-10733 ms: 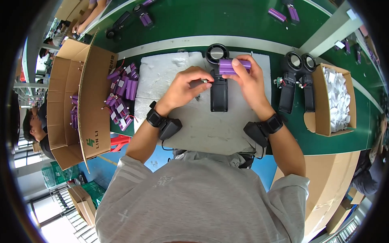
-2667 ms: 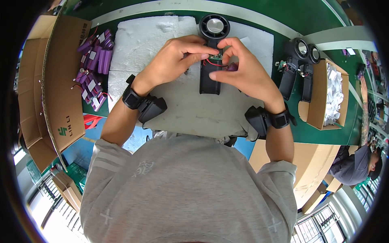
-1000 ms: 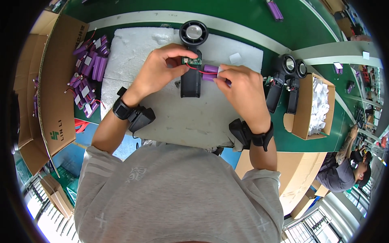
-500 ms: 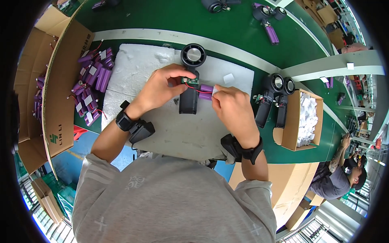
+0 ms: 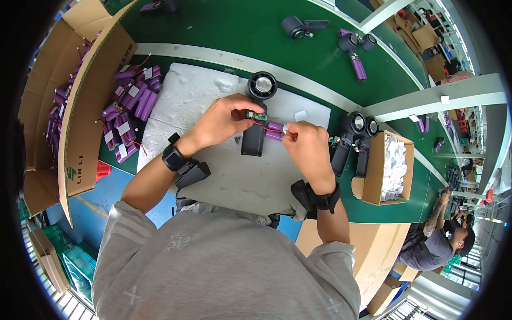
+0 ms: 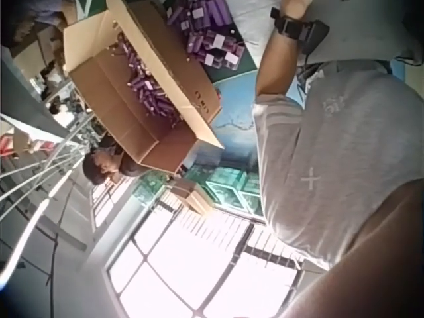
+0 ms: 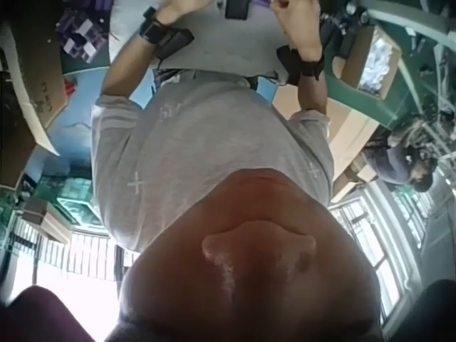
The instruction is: Assembling handheld fans by installing internal components including circuit boards and batteries.
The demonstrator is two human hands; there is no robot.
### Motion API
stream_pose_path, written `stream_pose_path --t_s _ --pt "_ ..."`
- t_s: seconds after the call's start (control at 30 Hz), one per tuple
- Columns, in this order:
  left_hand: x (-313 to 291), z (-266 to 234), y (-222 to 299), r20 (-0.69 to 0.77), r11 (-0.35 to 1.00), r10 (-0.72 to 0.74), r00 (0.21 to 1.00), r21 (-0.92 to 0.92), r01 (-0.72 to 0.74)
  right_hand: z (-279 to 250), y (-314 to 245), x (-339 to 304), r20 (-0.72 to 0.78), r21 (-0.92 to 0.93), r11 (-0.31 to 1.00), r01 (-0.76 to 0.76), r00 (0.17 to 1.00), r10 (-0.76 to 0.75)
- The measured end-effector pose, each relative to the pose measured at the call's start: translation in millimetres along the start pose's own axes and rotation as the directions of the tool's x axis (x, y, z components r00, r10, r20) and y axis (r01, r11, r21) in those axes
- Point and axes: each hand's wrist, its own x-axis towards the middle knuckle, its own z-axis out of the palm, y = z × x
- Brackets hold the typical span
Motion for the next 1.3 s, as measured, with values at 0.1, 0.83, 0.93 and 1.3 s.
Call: stream_pose_path --t_s 0.1,0.83,0.93,1.3 --pt "-1 -2 1 0.007 1.0 0.013 1.0 0.02 -0.014 -6 7 3 0.039 0.099 0.994 -0.049 0.998 0.045" --pt "2 1 -4 -0.008 0.999 0.003 1.0 0.036 -0.002 -54 83 71 0.285 0.132 0.969 -0.207 0.945 0.163" --pt "1 1 -4 -0.012 1.0 0.012 1.0 0.023 -0.011 -59 115 121 -0.318 -0.391 0.89 -0.235 0.942 0.109" --pt "2 1 -3 -0.006 0.998 0.019 1.0 0.057 -0.019 17 119 245 0.014 -0.274 0.961 -0.043 0.999 0.049"
